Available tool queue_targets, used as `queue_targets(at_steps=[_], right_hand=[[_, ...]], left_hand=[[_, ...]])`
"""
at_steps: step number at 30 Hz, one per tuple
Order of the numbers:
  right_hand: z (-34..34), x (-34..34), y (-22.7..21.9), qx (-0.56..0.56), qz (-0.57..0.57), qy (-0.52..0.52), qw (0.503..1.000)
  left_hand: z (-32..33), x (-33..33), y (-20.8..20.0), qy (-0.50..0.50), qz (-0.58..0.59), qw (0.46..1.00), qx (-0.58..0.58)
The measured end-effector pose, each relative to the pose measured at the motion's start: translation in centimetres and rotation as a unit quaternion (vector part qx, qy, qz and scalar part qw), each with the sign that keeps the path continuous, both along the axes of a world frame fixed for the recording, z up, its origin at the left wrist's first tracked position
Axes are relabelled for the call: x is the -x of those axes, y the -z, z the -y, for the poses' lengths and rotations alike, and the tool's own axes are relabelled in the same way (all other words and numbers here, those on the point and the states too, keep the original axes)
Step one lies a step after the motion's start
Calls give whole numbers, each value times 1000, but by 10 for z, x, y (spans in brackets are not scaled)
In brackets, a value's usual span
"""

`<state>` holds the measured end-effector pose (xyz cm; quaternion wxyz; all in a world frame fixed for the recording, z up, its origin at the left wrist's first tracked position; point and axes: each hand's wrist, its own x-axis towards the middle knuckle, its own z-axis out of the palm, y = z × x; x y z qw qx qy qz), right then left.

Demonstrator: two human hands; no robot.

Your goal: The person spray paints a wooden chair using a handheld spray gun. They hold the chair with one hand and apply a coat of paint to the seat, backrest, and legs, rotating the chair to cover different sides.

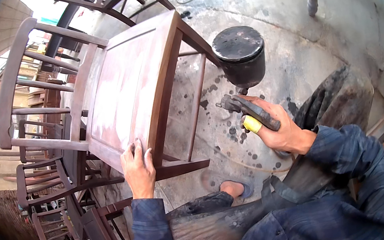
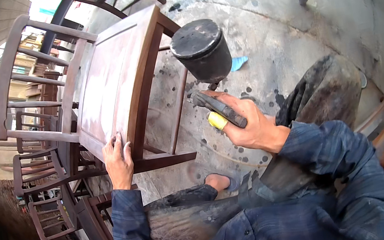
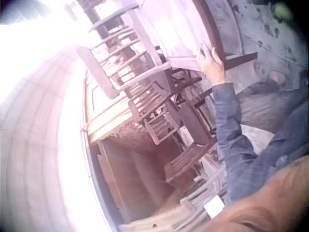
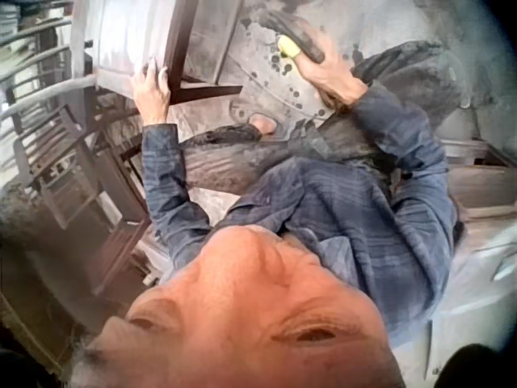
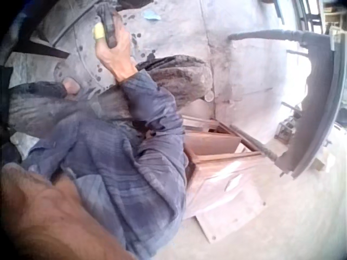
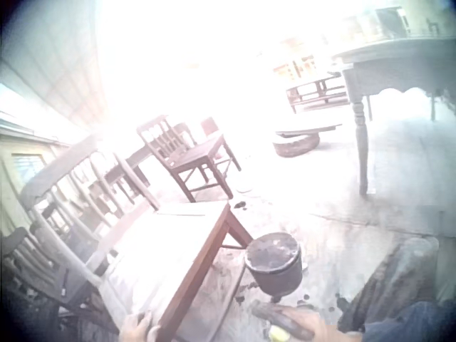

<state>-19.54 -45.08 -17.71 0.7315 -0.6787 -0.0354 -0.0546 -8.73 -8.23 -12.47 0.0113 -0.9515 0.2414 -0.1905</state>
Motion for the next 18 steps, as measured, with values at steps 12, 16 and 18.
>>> queue_targets(at_steps=[12, 16, 18], right_hand=[[27, -43, -54, 83, 193, 113, 971], [12, -55, -60, 0, 61, 17, 998], [9, -54, -42, 37, 76, 41, 996]], left_hand=[[154, 92, -23, 95, -349, 864, 350], [207, 93, 22, 54, -507, 641, 574], [218, 86, 56, 5, -591, 549, 591]])
